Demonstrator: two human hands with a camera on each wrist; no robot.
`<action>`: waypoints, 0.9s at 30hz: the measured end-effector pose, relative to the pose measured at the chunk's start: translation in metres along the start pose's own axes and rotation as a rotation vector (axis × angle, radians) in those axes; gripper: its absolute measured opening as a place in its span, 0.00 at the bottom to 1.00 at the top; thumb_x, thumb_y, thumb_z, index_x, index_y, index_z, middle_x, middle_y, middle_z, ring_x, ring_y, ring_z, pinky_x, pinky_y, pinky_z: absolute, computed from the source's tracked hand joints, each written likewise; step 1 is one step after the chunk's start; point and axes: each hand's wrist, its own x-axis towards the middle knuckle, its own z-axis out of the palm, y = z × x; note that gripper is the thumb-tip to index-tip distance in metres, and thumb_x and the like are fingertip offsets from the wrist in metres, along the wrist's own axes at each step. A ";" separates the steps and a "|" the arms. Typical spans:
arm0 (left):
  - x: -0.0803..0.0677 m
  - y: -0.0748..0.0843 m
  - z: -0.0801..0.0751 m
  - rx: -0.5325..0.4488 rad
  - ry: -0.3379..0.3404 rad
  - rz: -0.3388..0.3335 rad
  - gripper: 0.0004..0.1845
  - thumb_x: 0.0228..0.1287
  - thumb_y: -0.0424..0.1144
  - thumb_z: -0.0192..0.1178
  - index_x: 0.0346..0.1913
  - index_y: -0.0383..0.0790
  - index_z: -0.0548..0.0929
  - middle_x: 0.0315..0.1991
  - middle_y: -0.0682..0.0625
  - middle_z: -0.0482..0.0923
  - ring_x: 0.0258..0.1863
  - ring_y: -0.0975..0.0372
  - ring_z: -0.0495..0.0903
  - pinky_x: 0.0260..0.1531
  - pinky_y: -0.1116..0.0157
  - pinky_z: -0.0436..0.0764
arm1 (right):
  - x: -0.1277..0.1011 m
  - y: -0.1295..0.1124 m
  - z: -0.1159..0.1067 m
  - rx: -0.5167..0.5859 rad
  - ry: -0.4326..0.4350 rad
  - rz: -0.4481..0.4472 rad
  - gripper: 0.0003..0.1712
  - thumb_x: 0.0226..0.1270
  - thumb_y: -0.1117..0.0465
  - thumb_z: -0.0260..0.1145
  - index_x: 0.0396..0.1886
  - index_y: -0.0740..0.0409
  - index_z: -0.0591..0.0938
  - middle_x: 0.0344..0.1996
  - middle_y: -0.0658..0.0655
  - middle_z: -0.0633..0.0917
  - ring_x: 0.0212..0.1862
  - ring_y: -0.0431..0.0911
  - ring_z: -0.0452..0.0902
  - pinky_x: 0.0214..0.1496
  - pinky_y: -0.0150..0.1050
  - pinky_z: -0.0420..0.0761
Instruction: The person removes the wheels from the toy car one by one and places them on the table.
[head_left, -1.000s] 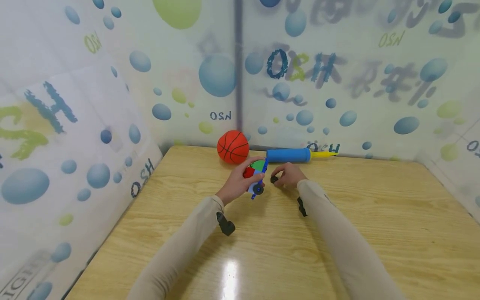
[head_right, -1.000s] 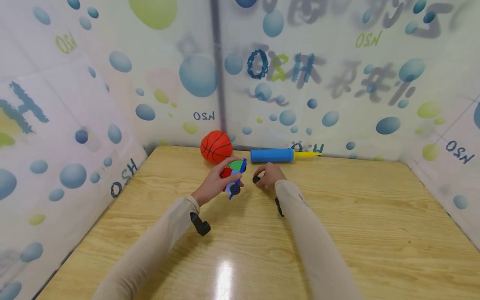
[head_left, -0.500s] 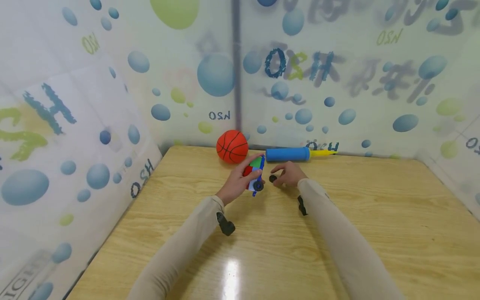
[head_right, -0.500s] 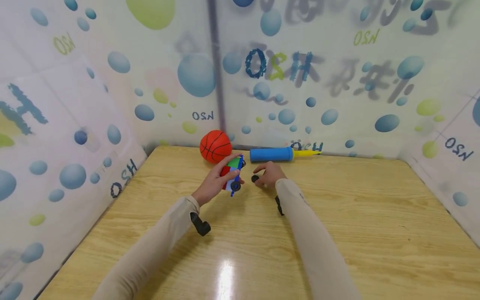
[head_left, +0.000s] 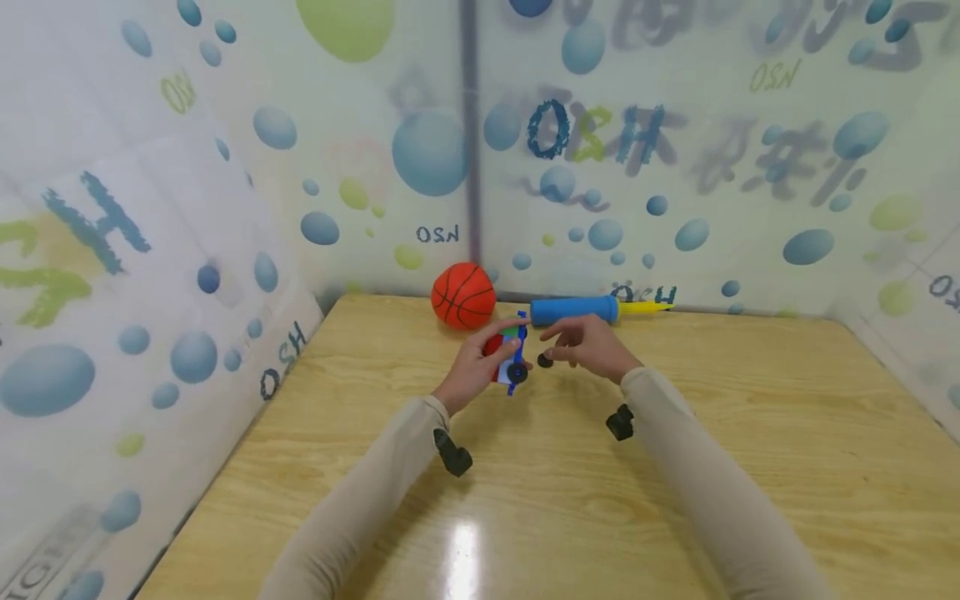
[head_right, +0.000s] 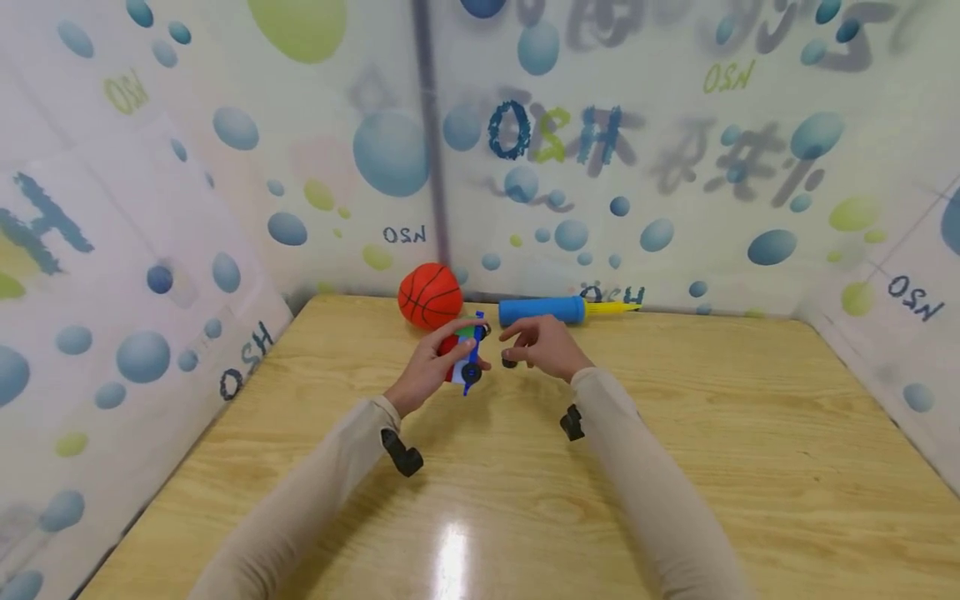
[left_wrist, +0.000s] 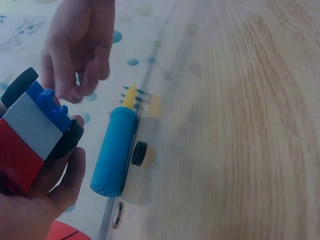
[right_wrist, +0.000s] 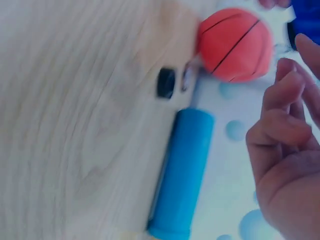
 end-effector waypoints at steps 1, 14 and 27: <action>0.000 0.000 0.000 0.005 0.007 0.005 0.20 0.79 0.44 0.49 0.69 0.56 0.74 0.71 0.53 0.69 0.43 0.54 0.90 0.55 0.57 0.84 | -0.004 -0.003 0.001 0.023 -0.001 -0.017 0.16 0.67 0.60 0.69 0.53 0.59 0.85 0.38 0.68 0.88 0.34 0.59 0.81 0.37 0.50 0.83; -0.001 -0.004 0.000 0.037 0.062 -0.038 0.22 0.80 0.46 0.47 0.72 0.52 0.71 0.69 0.48 0.69 0.55 0.51 0.82 0.57 0.51 0.83 | -0.036 -0.029 0.025 0.143 0.000 -0.188 0.21 0.64 0.66 0.71 0.57 0.60 0.83 0.39 0.64 0.86 0.35 0.47 0.85 0.39 0.36 0.83; 0.000 0.000 0.002 0.075 0.076 0.026 0.21 0.81 0.48 0.45 0.70 0.54 0.73 0.71 0.56 0.67 0.60 0.55 0.74 0.54 0.59 0.81 | -0.031 -0.035 0.043 0.136 0.000 -0.203 0.20 0.65 0.64 0.71 0.57 0.61 0.83 0.36 0.60 0.86 0.32 0.47 0.82 0.36 0.41 0.86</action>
